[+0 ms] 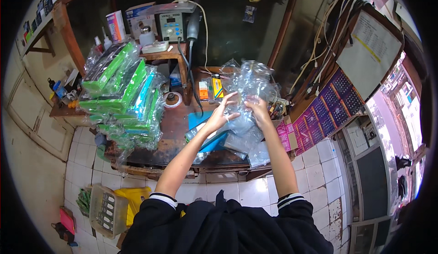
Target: The person takes phone chargers and cables from a stack, places them into clear plastic bags, and puts the bagged items into a plastic container.
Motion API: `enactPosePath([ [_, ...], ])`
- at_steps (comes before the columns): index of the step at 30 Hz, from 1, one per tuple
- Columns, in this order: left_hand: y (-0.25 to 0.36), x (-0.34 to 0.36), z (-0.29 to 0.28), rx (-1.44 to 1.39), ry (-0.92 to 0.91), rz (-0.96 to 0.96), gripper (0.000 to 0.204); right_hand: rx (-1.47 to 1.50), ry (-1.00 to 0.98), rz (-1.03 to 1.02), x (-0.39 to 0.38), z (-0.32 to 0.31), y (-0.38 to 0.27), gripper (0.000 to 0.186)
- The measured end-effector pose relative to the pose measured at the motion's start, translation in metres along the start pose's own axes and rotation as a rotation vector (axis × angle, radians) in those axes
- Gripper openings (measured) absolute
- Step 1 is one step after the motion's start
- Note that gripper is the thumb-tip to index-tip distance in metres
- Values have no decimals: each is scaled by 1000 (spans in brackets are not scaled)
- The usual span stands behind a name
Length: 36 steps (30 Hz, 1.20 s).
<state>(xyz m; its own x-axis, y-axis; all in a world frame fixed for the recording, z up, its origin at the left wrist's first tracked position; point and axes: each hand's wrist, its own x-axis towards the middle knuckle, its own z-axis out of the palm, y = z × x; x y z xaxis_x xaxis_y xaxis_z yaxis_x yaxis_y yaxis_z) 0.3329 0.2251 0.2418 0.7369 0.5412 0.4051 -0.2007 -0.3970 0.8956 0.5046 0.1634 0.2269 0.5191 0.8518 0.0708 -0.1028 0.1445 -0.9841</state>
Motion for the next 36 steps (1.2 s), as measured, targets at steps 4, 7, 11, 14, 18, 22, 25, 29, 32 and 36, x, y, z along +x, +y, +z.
enactPosePath([
  [4,-26,26,8,28,37,-15,44,-2,83,-61,-8,0,13,57],
  [7,-37,39,15,131,266,-126,22,37,73,-92,-26,3,-2,75],
  [11,-51,58,18,47,124,-96,31,-624,22,-497,-12,-15,-1,49],
  [14,-49,69,23,-80,108,-69,39,-858,204,-405,8,-23,-18,36],
  [18,-68,77,22,-158,205,-31,46,-965,284,-618,49,-29,-26,25],
  [22,-84,78,28,362,81,72,48,-1454,226,-389,67,-31,-14,41],
  [25,-93,76,31,505,2,-53,48,-1490,159,-344,71,-32,-11,61],
  [29,-92,80,24,619,15,-31,47,-1463,215,-532,50,-26,-43,66],
  [32,-70,76,24,651,125,-16,42,-1375,273,-675,29,-30,-69,55],
  [36,-28,44,2,695,317,105,34,-1027,151,-807,-9,-17,-86,29],
])
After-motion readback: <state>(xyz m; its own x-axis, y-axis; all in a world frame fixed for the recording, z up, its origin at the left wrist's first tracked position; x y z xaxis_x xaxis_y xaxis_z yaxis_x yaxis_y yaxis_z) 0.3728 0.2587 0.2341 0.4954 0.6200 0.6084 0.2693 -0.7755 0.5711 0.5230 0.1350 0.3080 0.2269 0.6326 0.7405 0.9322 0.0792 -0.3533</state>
